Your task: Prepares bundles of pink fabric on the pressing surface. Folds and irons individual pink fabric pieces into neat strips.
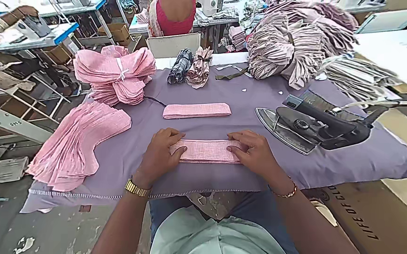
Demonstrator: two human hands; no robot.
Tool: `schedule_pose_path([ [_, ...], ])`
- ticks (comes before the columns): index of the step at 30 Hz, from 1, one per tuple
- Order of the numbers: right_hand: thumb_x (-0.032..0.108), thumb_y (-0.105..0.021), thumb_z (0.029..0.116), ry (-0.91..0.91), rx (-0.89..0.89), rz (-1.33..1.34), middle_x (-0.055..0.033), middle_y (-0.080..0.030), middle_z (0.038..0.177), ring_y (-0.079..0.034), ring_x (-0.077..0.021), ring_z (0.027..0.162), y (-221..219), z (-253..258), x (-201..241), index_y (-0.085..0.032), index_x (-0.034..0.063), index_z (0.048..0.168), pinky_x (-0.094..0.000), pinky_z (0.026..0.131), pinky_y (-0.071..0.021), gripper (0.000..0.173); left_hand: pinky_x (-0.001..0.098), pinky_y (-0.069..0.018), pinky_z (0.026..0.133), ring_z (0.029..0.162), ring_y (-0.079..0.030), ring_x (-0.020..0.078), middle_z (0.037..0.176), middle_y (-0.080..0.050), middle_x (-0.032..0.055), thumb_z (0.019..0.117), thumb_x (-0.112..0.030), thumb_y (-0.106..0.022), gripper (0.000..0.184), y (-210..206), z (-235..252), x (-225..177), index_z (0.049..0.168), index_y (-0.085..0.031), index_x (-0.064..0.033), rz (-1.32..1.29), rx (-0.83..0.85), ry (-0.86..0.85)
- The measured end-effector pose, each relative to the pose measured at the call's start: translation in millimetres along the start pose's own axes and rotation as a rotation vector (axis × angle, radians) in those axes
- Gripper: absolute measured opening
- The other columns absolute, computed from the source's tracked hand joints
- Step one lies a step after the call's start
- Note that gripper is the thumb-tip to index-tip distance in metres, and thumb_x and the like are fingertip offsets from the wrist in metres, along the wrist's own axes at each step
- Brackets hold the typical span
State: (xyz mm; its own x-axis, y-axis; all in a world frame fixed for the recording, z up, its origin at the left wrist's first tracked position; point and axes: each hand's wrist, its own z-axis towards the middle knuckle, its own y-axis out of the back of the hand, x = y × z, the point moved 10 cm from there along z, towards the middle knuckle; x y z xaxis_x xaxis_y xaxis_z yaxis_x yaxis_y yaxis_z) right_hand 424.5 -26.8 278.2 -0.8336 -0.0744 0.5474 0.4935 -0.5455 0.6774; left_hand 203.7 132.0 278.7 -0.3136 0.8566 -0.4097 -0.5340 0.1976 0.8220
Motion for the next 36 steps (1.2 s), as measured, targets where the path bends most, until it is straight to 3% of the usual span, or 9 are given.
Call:
schedule_pose_path([
  [3, 0.019, -0.071, 0.0908, 0.013, -0.042, 0.155, 0.0037, -0.073, 0.099, -0.065, -0.0080, 0.092, 4, -1, 5, -0.079, 0.0161, 0.110, -0.0315, 0.085, -0.0541, 0.021, 0.0450, -0.0465, 0.095, 0.111, -0.060, 0.0149, 0.118, -0.070, -0.0043, 0.0989, -0.046, -0.058, 0.037, -1, -4, -1, 0.125, -0.075, -0.0256, 0.042, -0.004, 0.007],
  [5, 0.016, -0.074, 0.0894, 0.008, -0.053, 0.208, -0.0011, -0.073, 0.106, -0.067, -0.0078, 0.096, 6, -2, 8, -0.079, 0.0128, 0.110, -0.0247, 0.083, -0.0577, 0.022, 0.0441, -0.0454, 0.093, 0.108, -0.060, 0.0146, 0.114, -0.070, -0.0044, 0.0986, -0.044, -0.060, 0.034, -1, -5, -2, 0.123, -0.076, -0.0266, 0.029, -0.012, 0.004],
  [7, 0.024, -0.075, 0.0899, 0.011, -0.019, 0.156, -0.0036, -0.072, 0.119, -0.067, -0.0102, 0.106, 4, -3, 9, -0.078, 0.0138, 0.116, -0.0288, 0.091, -0.0582, 0.028, 0.0395, -0.0487, 0.091, 0.103, -0.061, 0.0126, 0.109, -0.069, -0.0032, 0.0992, -0.038, -0.063, 0.028, 0, -7, -4, 0.119, -0.077, -0.0259, -0.046, -0.019, -0.006],
  [11, 0.031, -0.073, 0.0933, 0.015, -0.001, 0.120, 0.0012, -0.073, 0.097, -0.064, -0.0065, 0.083, 6, -6, 8, -0.079, 0.0163, 0.114, -0.0271, 0.075, -0.0546, 0.026, 0.0231, -0.0554, 0.084, 0.093, -0.064, 0.0052, 0.100, -0.069, -0.0011, 0.0970, -0.024, -0.071, 0.015, 16, -8, -12, 0.106, -0.080, -0.0166, -0.278, -0.100, -0.015],
  [15, 0.022, -0.076, 0.0928, 0.036, -0.101, 0.280, 0.0012, -0.074, 0.091, -0.065, -0.0028, 0.078, 25, -9, 14, -0.081, 0.0115, 0.101, -0.0186, 0.069, -0.0541, 0.014, 0.0244, -0.0603, 0.084, 0.094, -0.070, 0.0068, 0.104, -0.073, 0.0002, 0.0943, -0.021, -0.075, 0.016, 29, -14, -10, 0.107, -0.080, -0.0117, -0.359, -0.200, 0.005],
  [18, 0.020, -0.077, 0.0916, 0.026, -0.161, 0.296, 0.0010, -0.075, 0.088, -0.066, -0.0033, 0.078, 33, -10, 12, -0.081, 0.0098, 0.097, -0.0199, 0.071, -0.0553, 0.012, 0.0266, -0.0614, 0.089, 0.097, -0.072, 0.0078, 0.105, -0.076, 0.0004, 0.0944, -0.019, -0.075, 0.016, 30, -14, -9, 0.106, -0.080, -0.0096, -0.363, -0.212, 0.006],
  [24, 0.024, -0.072, 0.0953, 0.020, -0.192, 0.224, 0.0049, -0.074, 0.083, -0.066, -0.0036, 0.077, 35, -10, 6, -0.079, 0.0129, 0.089, -0.0268, 0.075, -0.0540, 0.015, 0.0245, -0.0580, 0.084, 0.090, -0.068, 0.0054, 0.096, -0.073, -0.0011, 0.0989, -0.021, -0.069, 0.015, 27, -11, -17, 0.103, -0.080, -0.0120, -0.263, -0.218, -0.043],
  [30, 0.015, -0.067, 0.0965, 0.007, -0.148, 0.299, 0.0008, -0.072, 0.083, -0.066, -0.0040, 0.079, 31, -8, 4, -0.076, 0.0071, 0.086, -0.0221, 0.074, -0.0548, 0.017, 0.0254, -0.0525, 0.073, 0.079, -0.061, 0.0064, 0.087, -0.065, -0.0022, 0.1033, -0.029, -0.059, 0.023, 18, -2, -20, 0.097, -0.074, -0.0119, -0.168, -0.126, -0.012],
  [36, 0.016, -0.064, 0.0990, -0.106, -0.053, 0.389, 0.0031, -0.067, 0.073, -0.059, -0.0013, 0.065, 24, -4, -8, -0.074, 0.0072, 0.083, -0.0190, 0.061, -0.0490, 0.021, 0.0251, -0.0517, 0.072, 0.077, -0.061, 0.0055, 0.085, -0.066, -0.0026, 0.1029, -0.029, -0.058, 0.026, 10, 9, -13, 0.093, -0.074, -0.0119, -0.172, 0.002, 0.035],
])
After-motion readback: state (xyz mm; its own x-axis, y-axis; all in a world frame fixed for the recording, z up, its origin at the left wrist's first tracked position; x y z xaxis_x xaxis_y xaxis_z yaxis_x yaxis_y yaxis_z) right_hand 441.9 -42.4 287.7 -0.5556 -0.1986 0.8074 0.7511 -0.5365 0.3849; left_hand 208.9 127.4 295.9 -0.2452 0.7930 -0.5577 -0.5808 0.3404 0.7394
